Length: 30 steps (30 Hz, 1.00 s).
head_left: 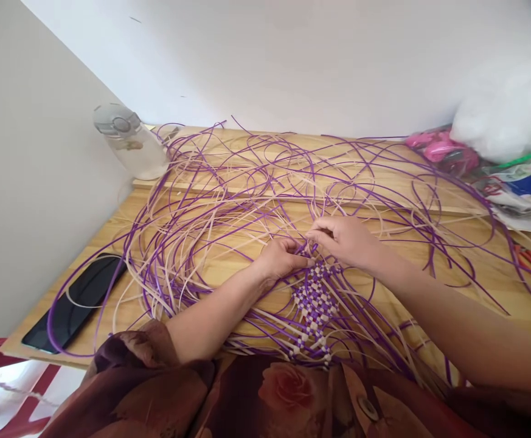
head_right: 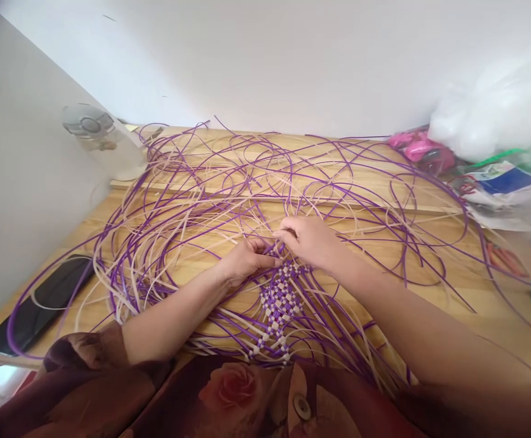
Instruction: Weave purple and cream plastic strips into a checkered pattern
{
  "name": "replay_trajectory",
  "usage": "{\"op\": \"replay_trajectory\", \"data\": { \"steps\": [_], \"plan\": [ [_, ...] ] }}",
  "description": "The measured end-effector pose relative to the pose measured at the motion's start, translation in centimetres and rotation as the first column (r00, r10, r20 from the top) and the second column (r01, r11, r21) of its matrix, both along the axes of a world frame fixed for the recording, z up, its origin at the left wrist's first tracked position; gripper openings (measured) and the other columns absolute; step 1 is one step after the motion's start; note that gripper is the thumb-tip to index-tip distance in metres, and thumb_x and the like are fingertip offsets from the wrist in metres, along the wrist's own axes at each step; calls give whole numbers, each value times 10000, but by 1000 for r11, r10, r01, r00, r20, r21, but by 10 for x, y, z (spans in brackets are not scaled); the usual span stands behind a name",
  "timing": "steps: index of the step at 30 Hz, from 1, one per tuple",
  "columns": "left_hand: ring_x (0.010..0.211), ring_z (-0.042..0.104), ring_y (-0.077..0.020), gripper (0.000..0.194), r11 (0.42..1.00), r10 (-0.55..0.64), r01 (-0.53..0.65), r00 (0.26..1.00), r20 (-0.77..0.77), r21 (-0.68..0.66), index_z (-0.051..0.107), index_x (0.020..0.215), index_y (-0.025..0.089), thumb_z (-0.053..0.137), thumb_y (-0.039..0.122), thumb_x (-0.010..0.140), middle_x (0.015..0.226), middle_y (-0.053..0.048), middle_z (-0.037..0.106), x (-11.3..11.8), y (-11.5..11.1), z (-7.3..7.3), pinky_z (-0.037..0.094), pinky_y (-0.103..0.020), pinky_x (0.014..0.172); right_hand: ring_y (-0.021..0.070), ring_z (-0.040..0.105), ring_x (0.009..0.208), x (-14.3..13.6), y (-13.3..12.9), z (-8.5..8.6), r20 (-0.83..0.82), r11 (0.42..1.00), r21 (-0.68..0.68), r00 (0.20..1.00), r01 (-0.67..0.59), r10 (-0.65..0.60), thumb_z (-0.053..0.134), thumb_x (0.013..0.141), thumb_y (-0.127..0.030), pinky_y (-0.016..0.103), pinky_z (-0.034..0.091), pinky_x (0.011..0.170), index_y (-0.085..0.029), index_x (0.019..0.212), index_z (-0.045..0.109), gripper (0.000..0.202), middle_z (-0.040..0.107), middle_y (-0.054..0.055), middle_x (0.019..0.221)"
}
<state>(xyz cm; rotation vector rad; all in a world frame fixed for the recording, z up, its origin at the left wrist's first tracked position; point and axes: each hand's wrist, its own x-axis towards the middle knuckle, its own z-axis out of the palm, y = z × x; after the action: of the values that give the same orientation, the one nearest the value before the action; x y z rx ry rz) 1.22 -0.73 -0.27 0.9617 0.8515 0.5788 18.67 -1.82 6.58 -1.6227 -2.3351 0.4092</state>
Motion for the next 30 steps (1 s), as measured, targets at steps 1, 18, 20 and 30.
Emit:
{"op": "replay_trajectory", "data": {
  "steps": [1, 18, 20, 30],
  "plan": [
    [545, 574, -89, 318, 999, 5, -3, 999, 35, -46, 697, 804, 132, 832, 198, 523, 674, -2, 666, 0, 0, 1, 457, -215, 567, 134, 522, 598, 3, 0, -4, 34, 999, 27, 998, 45, -46, 528, 910, -310, 252, 289, 587, -182, 850, 653, 189, 625, 0, 675],
    [502, 575, -103, 299, 970, 117, -83, 984, 137, -229, 603, 775, 162, 819, 176, 568, 661, 13, 655, 1, 0, 14, 480, -226, 506, 180, 610, 742, -7, -43, -6, 126, 996, 75, 990, 49, -58, 445, 951, -226, 275, 347, 657, -208, 980, 614, 173, 682, 31, 850],
    [493, 566, -105, 273, 971, 128, -102, 986, 109, -216, 615, 745, 155, 819, 191, 567, 640, 11, 646, 2, 1, 11, 466, -227, 497, 193, 608, 789, -11, -45, -6, 174, 990, 134, 983, 35, -58, 424, 945, -194, 284, 353, 671, -203, 966, 629, 207, 675, 54, 879],
    [536, 570, -103, 226, 988, 56, -50, 998, 32, -146, 652, 704, 125, 802, 226, 569, 617, -7, 632, 5, 0, 5, 455, -227, 581, 136, 573, 562, -11, -58, -19, -242, 924, -317, 924, 214, -297, 422, 945, -291, 249, 351, 544, -218, 949, 540, 139, 626, -20, 675]
  ]
}}
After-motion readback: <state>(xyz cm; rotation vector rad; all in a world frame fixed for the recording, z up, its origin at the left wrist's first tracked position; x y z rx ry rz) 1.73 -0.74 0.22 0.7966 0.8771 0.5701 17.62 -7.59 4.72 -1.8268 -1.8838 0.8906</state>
